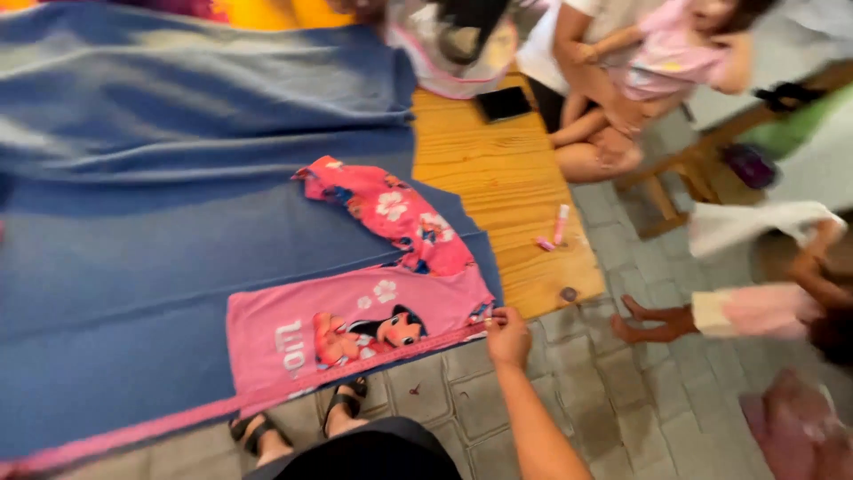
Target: Measuring blue fabric with a tape measure and aligning a pink garment template on top of it on a wooden table.
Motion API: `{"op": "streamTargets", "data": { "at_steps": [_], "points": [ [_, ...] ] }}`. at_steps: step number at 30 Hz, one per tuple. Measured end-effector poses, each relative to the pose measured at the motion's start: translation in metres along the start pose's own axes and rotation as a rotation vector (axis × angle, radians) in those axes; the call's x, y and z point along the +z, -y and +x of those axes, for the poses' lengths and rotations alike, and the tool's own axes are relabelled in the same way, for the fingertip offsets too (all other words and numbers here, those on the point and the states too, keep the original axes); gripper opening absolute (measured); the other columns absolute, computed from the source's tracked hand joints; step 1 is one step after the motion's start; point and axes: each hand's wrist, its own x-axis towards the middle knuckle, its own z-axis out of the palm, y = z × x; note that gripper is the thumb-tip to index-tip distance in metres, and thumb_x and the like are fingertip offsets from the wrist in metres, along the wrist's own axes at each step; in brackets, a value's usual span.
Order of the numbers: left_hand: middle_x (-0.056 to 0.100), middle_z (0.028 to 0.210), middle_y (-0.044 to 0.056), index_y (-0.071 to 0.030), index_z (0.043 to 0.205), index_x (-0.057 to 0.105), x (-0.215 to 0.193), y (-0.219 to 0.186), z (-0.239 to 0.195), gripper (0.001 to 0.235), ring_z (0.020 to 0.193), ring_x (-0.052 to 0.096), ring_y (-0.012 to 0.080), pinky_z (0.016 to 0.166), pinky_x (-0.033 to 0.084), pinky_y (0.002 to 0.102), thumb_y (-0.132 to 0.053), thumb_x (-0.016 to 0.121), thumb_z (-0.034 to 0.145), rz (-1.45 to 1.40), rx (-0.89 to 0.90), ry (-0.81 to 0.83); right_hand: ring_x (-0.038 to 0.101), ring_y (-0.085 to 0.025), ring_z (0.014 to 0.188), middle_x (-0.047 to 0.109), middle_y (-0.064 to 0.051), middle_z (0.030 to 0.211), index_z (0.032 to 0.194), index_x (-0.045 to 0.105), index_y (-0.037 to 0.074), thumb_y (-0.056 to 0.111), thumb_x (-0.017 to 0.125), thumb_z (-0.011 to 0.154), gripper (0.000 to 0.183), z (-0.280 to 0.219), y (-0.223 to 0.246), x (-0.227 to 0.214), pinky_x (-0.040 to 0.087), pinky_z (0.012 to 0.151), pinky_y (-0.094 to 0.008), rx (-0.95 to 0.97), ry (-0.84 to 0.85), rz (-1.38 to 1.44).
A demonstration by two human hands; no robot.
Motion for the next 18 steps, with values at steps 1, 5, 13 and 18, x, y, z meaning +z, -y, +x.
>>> {"op": "streamTargets", "data": {
  "at_steps": [1, 5, 13, 18],
  "points": [
    [0.076, 0.086, 0.016, -0.005, 0.111, 0.090, -0.018, 0.033, -0.012, 0.079, 0.073, 0.071, 0.0336, 0.061, 0.051, 0.057, -0.079, 0.097, 0.087, 0.032, -0.073, -0.099, 0.086, -0.042, 0.118, 0.093, -0.001, 0.109, 0.123, 0.088, 0.028, 0.031, 0.093, 0.096, 0.028, 0.002, -0.002, 0.008, 0.065, 0.109, -0.060, -0.087, -0.018, 0.016],
    [0.082, 0.091, 0.018, -0.003, 0.105, 0.092, 0.014, 0.139, -0.037, 0.083, 0.078, 0.073, 0.0351, 0.066, 0.054, 0.059, -0.082, 0.102, 0.084, 0.109, -0.439, -0.444, 0.082, -0.024, 0.093, 0.086, -0.003, 0.102, 0.116, 0.085, 0.021, 0.018, 0.094, 0.090, 0.028, 0.013, -0.029, 0.003, 0.061, 0.092, -0.044, -0.382, 0.010, 0.116],
    [0.062, 0.068, -0.002, -0.018, 0.062, 0.063, 0.034, 0.054, -0.113, 0.036, 0.067, 0.062, 0.0188, 0.068, 0.059, 0.045, -0.013, 0.096, 0.073, -0.545, -0.271, -0.670, 0.081, -0.027, 0.092, 0.084, -0.012, 0.096, 0.120, 0.090, 0.009, 0.016, 0.089, 0.106, 0.016, -0.001, 0.010, -0.035, 0.063, 0.085, -0.038, -0.359, 0.001, -0.043],
    [0.079, 0.078, 0.002, -0.018, 0.072, 0.071, 0.031, 0.035, -0.131, 0.028, 0.076, 0.076, 0.0214, 0.073, 0.068, 0.044, -0.014, 0.093, 0.089, -0.526, -0.331, -0.663, 0.077, -0.020, 0.086, 0.079, -0.009, 0.097, 0.124, 0.086, 0.006, 0.012, 0.097, 0.106, 0.023, 0.022, -0.006, -0.020, 0.064, 0.085, -0.032, -0.344, 0.001, 0.045]
  ]
}}
